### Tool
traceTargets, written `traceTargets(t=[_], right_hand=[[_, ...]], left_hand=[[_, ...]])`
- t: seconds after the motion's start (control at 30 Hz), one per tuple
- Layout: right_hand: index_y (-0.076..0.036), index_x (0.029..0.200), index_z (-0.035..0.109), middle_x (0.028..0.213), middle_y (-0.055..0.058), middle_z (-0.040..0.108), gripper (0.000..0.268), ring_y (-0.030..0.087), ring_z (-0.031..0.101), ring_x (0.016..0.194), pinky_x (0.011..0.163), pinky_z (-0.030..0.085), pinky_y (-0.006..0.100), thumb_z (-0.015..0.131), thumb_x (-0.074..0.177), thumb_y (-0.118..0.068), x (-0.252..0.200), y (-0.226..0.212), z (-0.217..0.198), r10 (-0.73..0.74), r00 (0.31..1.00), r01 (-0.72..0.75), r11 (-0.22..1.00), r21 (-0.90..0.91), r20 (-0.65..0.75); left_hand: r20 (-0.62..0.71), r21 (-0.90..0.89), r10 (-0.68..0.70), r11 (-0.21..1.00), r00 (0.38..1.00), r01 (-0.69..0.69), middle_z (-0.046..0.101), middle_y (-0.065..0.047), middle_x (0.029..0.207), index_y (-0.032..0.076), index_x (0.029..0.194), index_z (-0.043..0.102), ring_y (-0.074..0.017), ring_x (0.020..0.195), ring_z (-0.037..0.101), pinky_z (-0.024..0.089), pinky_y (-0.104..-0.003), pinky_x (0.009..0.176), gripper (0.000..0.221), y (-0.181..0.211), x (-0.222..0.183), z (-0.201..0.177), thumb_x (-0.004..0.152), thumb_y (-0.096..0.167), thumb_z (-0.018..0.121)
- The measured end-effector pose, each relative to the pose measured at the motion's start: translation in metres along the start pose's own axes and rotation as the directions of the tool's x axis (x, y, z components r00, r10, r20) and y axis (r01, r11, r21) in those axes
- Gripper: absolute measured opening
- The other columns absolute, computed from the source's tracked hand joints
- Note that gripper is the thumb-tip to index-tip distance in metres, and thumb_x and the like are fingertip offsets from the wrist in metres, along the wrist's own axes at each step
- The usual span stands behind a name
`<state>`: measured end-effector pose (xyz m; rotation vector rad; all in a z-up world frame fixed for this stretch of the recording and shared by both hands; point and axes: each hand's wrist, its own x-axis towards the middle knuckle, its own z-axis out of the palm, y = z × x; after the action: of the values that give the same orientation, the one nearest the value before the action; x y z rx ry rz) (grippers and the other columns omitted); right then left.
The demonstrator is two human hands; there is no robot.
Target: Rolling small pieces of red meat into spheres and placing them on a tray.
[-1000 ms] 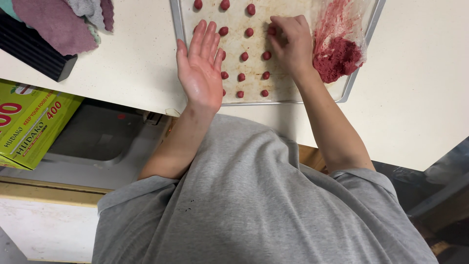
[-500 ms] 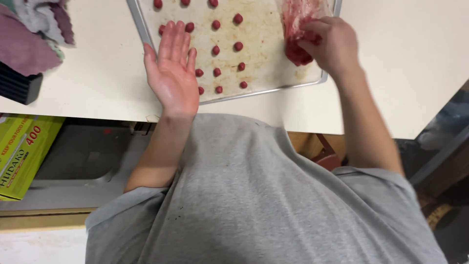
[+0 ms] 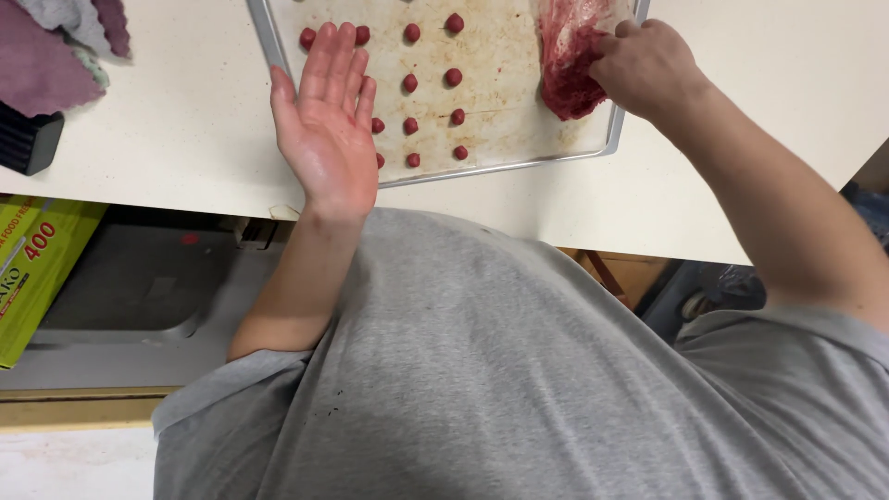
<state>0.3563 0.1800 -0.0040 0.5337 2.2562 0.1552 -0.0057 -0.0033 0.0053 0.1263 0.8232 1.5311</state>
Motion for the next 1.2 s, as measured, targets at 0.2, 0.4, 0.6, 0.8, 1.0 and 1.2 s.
traceTargets(t=[0.2,0.4,0.6,0.8,1.0,1.2], right_hand=[[-0.014,0.103,0.079,0.103,0.004,0.074,0.010,0.026,0.069,0.098,0.079,0.056,0.042,0.073,0.095,-0.016,-0.014,0.013,-0.034,0.080,0.977,0.033,0.859,0.510,-0.198],[-0.005,0.107,0.073,0.099,0.009,0.074,0.011,0.016,0.071,0.086,0.080,0.059,0.031,0.077,0.098,-0.001,-0.047,-0.082,-0.060,0.535,0.844,0.464,-0.678,0.571,-0.051],[0.001,0.117,0.075,0.114,0.012,0.073,0.016,0.018,0.068,0.101,0.092,0.056,0.031,0.075,0.102,-0.004,-0.090,-0.177,-0.114,0.721,0.673,0.662,-0.487,0.570,-0.167],[0.000,0.119,0.075,0.115,0.011,0.068,0.022,0.019,0.065,0.103,0.086,0.056,0.029,0.074,0.098,0.005,-0.124,-0.196,-0.142,0.817,0.400,0.533,0.161,0.831,-0.415],[-0.001,0.109,0.074,0.104,0.009,0.073,0.022,0.019,0.062,0.091,0.076,0.052,0.028,0.079,0.092,0.011,-0.136,-0.210,-0.149,0.836,0.259,0.530,0.296,0.795,-0.484],[0.002,0.122,0.067,0.113,0.010,0.073,0.025,0.017,0.066,0.098,0.086,0.055,0.029,0.065,0.100,0.013,-0.149,-0.215,-0.170,0.848,0.321,0.690,0.095,0.718,-0.421]], left_hand=[[-0.020,0.014,0.032,0.999,0.999,-0.032,0.040,-0.013,0.171,0.006,0.163,0.040,-0.0304,0.165,0.027,0.017,-0.044,0.138,0.075,-0.008,0.004,0.011,0.111,0.059,0.027],[0.010,0.038,-0.099,0.994,0.995,0.099,0.056,-0.016,0.155,0.002,0.151,0.051,-0.0284,0.146,0.049,0.032,-0.043,0.126,0.071,-0.065,0.004,0.071,0.109,0.057,0.033],[0.299,-0.140,-0.270,0.936,0.915,0.322,0.054,-0.018,0.155,0.000,0.152,0.049,-0.0289,0.149,0.046,0.031,-0.042,0.131,0.069,-0.085,-0.039,0.124,0.114,0.053,0.025],[0.289,-0.117,-0.209,0.961,0.934,0.251,0.054,-0.021,0.155,-0.002,0.152,0.048,-0.0301,0.149,0.048,0.036,-0.040,0.130,0.054,-0.086,-0.080,0.130,0.119,0.036,0.028],[0.323,-0.116,-0.091,0.984,0.942,0.134,0.061,-0.025,0.140,-0.006,0.148,0.046,-0.0332,0.138,0.060,0.048,-0.044,0.122,0.040,-0.080,-0.101,0.126,0.121,0.024,0.042],[0.277,-0.199,-0.227,0.937,0.934,0.286,0.060,-0.023,0.143,0.002,0.151,0.046,-0.0334,0.136,0.058,0.047,-0.045,0.115,0.050,-0.049,-0.102,0.118,0.119,0.038,0.032]])
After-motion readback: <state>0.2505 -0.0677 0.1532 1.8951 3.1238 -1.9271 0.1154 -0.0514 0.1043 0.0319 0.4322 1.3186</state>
